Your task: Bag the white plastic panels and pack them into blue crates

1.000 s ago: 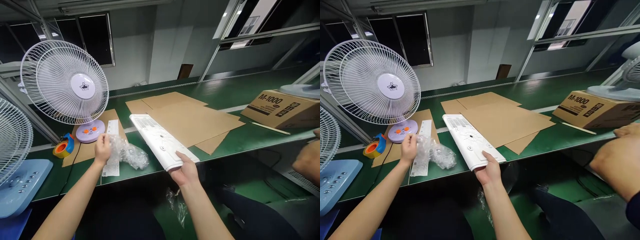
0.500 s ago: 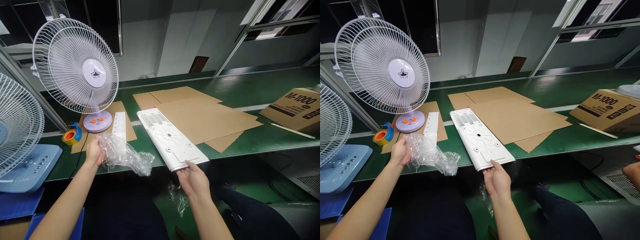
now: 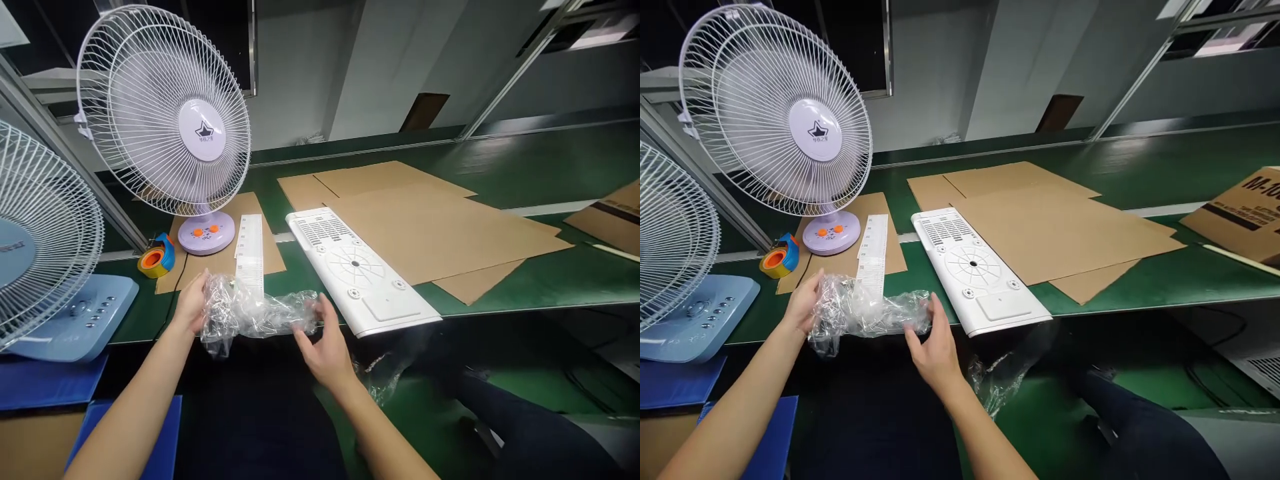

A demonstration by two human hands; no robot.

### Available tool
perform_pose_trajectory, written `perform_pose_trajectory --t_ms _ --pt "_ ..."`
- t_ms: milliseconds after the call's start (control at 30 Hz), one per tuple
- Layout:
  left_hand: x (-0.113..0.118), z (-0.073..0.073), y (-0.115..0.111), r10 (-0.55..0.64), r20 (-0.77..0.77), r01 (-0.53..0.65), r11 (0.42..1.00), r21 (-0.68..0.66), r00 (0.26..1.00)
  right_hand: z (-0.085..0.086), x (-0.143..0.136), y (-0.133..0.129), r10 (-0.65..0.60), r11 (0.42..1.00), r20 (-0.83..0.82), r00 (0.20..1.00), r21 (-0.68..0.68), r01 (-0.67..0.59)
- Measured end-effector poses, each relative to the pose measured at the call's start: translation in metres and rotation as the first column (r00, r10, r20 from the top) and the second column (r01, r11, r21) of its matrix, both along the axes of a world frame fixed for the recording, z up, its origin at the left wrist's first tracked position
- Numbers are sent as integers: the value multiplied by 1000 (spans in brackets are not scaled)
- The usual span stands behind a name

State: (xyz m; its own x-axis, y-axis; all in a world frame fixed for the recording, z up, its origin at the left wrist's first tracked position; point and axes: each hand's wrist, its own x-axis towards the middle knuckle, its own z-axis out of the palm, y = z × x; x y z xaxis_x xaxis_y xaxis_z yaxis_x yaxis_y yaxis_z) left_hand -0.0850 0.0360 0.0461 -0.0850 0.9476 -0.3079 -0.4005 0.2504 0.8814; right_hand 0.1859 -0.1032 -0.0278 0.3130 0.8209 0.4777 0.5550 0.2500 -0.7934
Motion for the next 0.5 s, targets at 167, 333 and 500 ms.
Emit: perform_pose_trajectory --t_ms 167,333,500 --pt "-39 17 -15 -210 -218 229 971 65 953 8 10 15 -17 969 -392 920 -234 -81" --pt "-83 20 -33 -615 -358 614 778 -131 703 28 17 6 -187 982 -705 685 -150 113" --pt "-116 18 -44 -619 -301 606 782 -149 725 58 25 0 -197 980 -802 564 -139 145"
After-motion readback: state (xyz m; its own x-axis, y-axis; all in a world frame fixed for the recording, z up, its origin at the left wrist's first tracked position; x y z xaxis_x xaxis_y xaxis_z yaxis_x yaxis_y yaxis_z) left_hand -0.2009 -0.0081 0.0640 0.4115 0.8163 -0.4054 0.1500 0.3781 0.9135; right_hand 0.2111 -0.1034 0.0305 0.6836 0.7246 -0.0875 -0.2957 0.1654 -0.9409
